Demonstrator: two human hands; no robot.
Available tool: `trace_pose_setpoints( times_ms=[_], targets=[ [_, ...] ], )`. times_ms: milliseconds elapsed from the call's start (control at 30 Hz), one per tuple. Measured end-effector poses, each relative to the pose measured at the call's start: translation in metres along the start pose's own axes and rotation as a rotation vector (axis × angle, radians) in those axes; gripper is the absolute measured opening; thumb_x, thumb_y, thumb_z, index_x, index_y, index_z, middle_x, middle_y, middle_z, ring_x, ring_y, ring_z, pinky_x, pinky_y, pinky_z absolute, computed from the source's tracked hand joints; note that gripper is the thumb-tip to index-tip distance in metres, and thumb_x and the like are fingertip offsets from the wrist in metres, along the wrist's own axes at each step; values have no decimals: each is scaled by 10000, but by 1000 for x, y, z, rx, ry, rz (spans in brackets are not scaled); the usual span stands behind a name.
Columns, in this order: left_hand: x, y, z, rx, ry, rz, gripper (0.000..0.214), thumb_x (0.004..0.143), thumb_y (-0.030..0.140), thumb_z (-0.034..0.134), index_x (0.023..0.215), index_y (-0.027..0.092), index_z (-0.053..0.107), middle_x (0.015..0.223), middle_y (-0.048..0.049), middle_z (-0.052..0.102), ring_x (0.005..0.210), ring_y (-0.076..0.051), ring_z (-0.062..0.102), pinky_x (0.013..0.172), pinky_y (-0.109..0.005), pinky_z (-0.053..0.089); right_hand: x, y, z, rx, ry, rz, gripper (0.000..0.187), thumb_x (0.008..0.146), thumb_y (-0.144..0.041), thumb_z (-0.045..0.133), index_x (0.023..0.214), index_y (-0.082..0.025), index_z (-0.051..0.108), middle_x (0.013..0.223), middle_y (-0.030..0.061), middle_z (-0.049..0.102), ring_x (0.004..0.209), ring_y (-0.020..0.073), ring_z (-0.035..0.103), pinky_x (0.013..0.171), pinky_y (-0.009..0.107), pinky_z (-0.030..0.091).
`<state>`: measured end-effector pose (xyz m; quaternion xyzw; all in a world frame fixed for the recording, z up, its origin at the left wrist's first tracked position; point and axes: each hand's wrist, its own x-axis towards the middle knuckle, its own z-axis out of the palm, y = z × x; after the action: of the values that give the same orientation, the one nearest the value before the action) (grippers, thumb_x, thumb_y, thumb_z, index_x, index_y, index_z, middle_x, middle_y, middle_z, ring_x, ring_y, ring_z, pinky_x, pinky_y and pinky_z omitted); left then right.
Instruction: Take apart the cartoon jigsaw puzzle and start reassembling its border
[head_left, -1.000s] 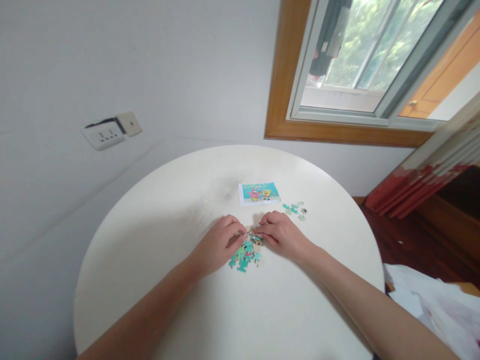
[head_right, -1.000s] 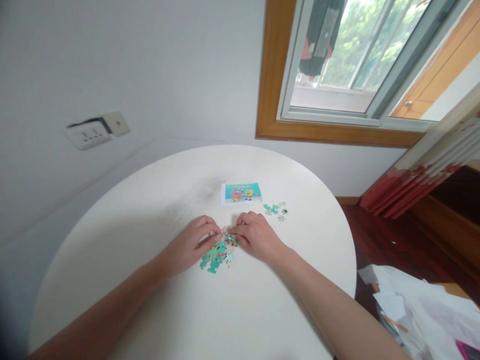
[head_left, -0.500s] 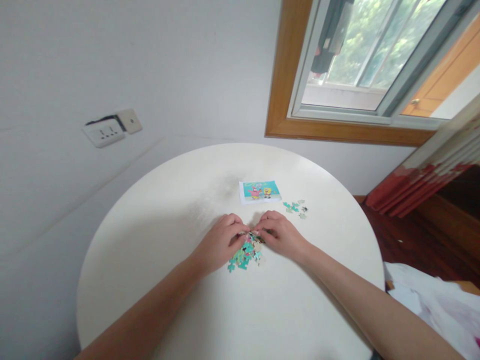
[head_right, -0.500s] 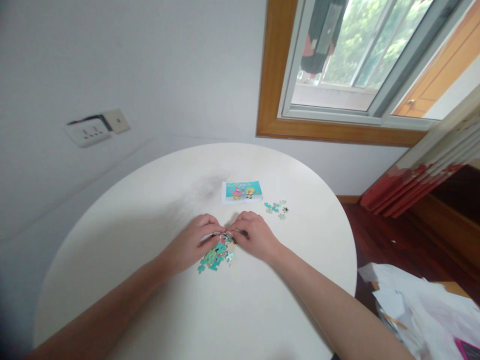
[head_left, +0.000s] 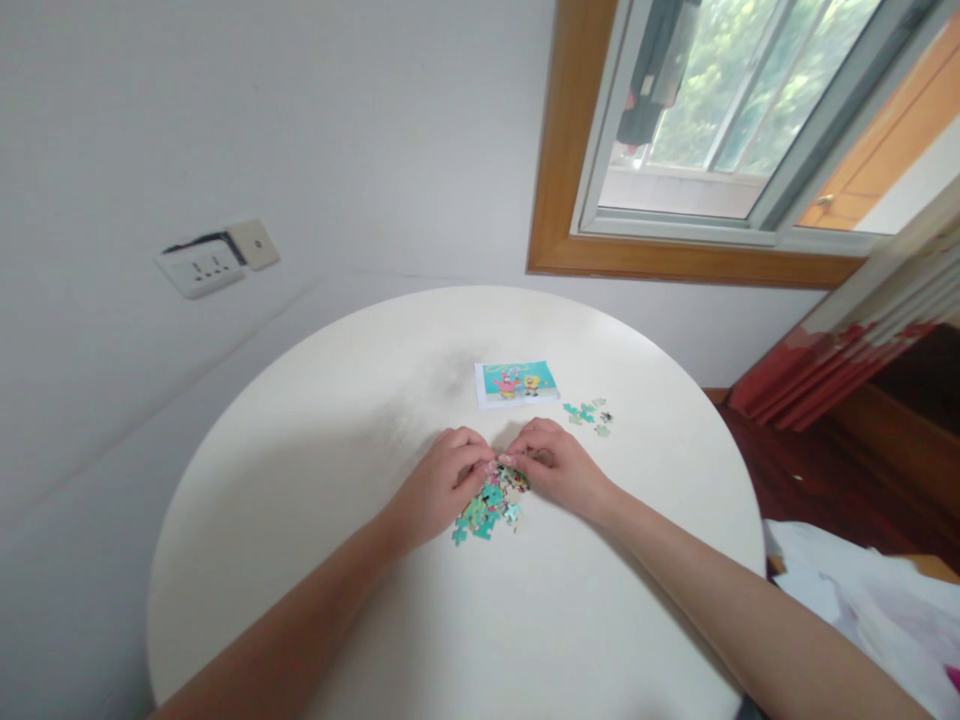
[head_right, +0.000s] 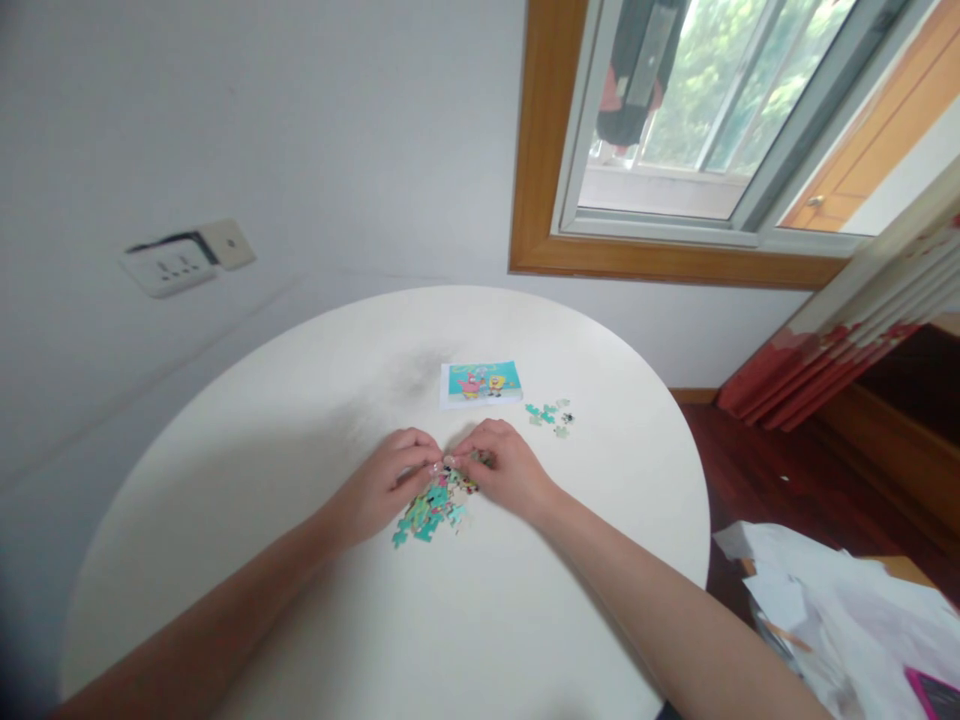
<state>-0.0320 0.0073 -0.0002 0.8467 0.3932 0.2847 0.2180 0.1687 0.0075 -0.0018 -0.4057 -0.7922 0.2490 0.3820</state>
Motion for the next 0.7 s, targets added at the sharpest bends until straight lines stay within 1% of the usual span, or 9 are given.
trace_pose_setpoints(
  times_ms=[67,133,200,267,367,433,533,633,700],
  targets=[
    [0,1,1,4,2,23,203,892,216,476,850,183,672,923,-55,588,902,-186,533,823,-315,432,2,1,-3,-16,44,19,120,834,-289,644,779,-198,701,769,22,641,803,145,583,797,297,442],
    [-1,1,1,16,17,38,213,885,204,483,942,193,688,959,-63,588,930,-193,530,846,-326,433,4,9,-13,-71,77,44,126,840,-277,628,771,-202,704,786,29,654,820,154,587,816,311,438],
    [-2,-1,0,30,30,34,249,892,212,479,1039,206,680,997,-68,583,962,-199,525,879,-340,429,6,23,-31,-169,89,75,138,838,-278,620,773,-200,713,805,44,666,833,168,590,825,322,432],
    [-3,-3,0,41,33,19,264,904,232,470,1076,215,670,1016,-68,577,983,-201,522,897,-345,428,5,40,-54,-321,105,151,152,821,-305,628,777,-200,728,828,56,672,830,183,590,804,321,428],
    [-4,-5,0,49,31,11,260,912,247,465,1076,224,666,1029,-66,570,1000,-202,520,905,-341,428,1,61,-85,-533,33,288,182,810,-336,627,764,-209,749,842,61,681,826,191,592,794,308,413],
    [-4,-5,0,50,34,16,253,908,241,472,1071,222,665,1032,-66,569,1000,-200,521,904,-335,428,-1,66,-98,-594,-45,361,194,806,-341,625,746,-211,755,823,58,683,803,186,593,755,284,410],
    [-3,-4,1,53,35,24,247,897,222,484,1062,215,667,1026,-65,570,989,-200,526,899,-333,425,-4,65,-103,-658,-107,445,182,785,-356,639,744,-224,757,824,58,681,785,188,583,696,269,396],
    [-2,-3,0,53,35,18,244,898,222,485,1062,212,665,1022,-63,569,985,-200,528,899,-338,421,-3,61,-102,-756,-68,477,163,749,-384,672,761,-240,749,857,61,672,824,210,565,693,280,382],
    [-3,-4,0,50,39,11,241,903,235,483,1064,212,661,1023,-62,566,990,-201,526,901,-338,420,-3,60,-101,-778,-55,470,168,754,-392,664,779,-245,741,859,59,666,831,213,557,703,286,379]
  ],
)
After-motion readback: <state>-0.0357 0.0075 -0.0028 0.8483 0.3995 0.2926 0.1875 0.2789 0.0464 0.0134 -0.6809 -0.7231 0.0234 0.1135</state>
